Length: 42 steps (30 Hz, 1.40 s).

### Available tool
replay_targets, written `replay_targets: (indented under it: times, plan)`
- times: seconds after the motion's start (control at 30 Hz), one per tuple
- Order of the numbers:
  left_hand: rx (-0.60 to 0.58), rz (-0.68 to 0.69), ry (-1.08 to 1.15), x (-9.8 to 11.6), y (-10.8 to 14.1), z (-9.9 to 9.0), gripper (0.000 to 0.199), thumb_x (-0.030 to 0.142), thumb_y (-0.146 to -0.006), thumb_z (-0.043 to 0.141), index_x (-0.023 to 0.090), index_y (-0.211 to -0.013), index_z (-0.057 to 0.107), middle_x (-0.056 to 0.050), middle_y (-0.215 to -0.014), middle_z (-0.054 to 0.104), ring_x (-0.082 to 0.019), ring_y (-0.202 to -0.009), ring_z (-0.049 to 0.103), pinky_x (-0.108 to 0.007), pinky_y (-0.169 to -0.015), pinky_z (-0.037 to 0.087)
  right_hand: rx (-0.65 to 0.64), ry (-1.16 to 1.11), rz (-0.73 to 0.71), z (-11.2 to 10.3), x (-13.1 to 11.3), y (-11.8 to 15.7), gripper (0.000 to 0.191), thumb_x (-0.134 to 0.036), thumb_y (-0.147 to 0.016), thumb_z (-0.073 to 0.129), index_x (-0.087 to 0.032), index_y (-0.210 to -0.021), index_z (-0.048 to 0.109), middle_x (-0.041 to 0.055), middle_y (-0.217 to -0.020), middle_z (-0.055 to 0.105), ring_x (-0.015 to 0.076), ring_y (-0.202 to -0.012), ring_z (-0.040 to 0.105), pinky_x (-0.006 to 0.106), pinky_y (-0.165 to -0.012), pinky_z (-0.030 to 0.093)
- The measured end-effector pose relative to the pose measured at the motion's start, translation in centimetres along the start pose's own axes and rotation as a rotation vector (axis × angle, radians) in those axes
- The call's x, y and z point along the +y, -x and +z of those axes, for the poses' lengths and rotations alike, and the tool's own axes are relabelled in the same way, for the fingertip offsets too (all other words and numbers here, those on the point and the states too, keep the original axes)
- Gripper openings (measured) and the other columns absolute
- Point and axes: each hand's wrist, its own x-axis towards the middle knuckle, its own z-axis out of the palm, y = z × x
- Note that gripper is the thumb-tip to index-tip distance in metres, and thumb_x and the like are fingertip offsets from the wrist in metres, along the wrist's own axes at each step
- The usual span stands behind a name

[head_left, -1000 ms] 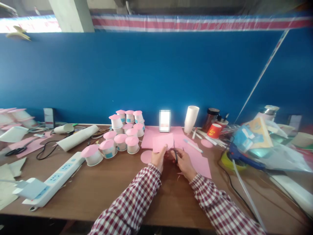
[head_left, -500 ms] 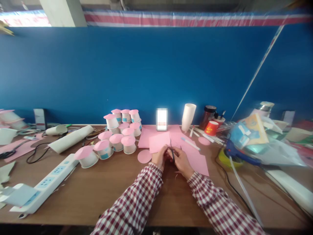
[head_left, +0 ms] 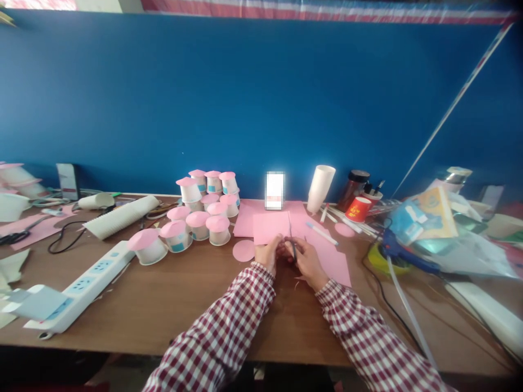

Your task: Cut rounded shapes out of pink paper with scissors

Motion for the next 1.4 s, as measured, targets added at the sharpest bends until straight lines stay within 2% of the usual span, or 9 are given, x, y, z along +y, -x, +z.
replay_targets:
  times: [0.17,0.57,0.83,1.17,1.4]
  plan:
    - [0.0,0.04,0.0,-0.7,-0.3,-0.2,0.028,0.027,-0.055,0.078,0.009,-0.069,0.062,-0.006,-0.064,0.064,-0.013,-0.054,0.061,-0.023,-0.05,0.047,0.014,0.001,0.022,0.1,-0.2,0.1,0.039,-0.046,-0.07,0.066,-0.016,-0.095,0.065,0.0004,-0.061,0.061,0.0125,-0.049,0.051,0.02,-0.037,0.032]
    - [-0.033,0.015,-0.002,-0.5,0.6,0.4,0.027,0.029,-0.055,0.075,0.009,-0.064,0.059,-0.003,-0.051,0.058,-0.013,-0.042,0.054,-0.025,-0.039,0.041,0.018,0.015,0.014,0.1,-0.3,0.1,0.04,-0.048,-0.071,0.064,-0.016,-0.095,0.063,0.0009,-0.062,0.061,0.0133,-0.052,0.054,0.021,-0.04,0.038]
    - [-0.021,0.011,0.009,-0.9,0.3,0.1,0.026,0.027,-0.055,0.074,0.008,-0.067,0.059,-0.004,-0.054,0.06,-0.013,-0.042,0.055,-0.026,-0.041,0.043,0.015,0.006,0.002,-0.1,0.0,0.1,0.035,-0.045,-0.071,0.066,-0.018,-0.092,0.063,0.0021,-0.068,0.064,0.0139,-0.054,0.055,0.023,-0.043,0.039]
    - [-0.08,0.001,0.076,-0.8,0.3,0.0,0.021,0.023,-0.058,0.073,0.01,-0.065,0.058,-0.002,-0.053,0.059,-0.012,-0.044,0.055,-0.023,-0.04,0.041,-0.006,0.003,-0.03,-0.3,0.2,-0.1,0.032,-0.038,-0.072,0.065,-0.017,-0.096,0.064,0.0001,-0.063,0.062,0.0132,-0.054,0.052,0.024,-0.05,0.041]
    - [-0.039,-0.016,0.104,-0.5,0.6,0.3,0.022,0.02,-0.057,0.075,0.011,-0.064,0.057,-0.001,-0.052,0.058,-0.011,-0.045,0.055,-0.021,-0.043,0.042,-0.007,0.021,-0.025,-0.5,0.4,-0.2,0.035,-0.04,-0.072,0.065,-0.016,-0.097,0.065,-0.0004,-0.061,0.06,0.0126,-0.052,0.05,0.023,-0.045,0.037]
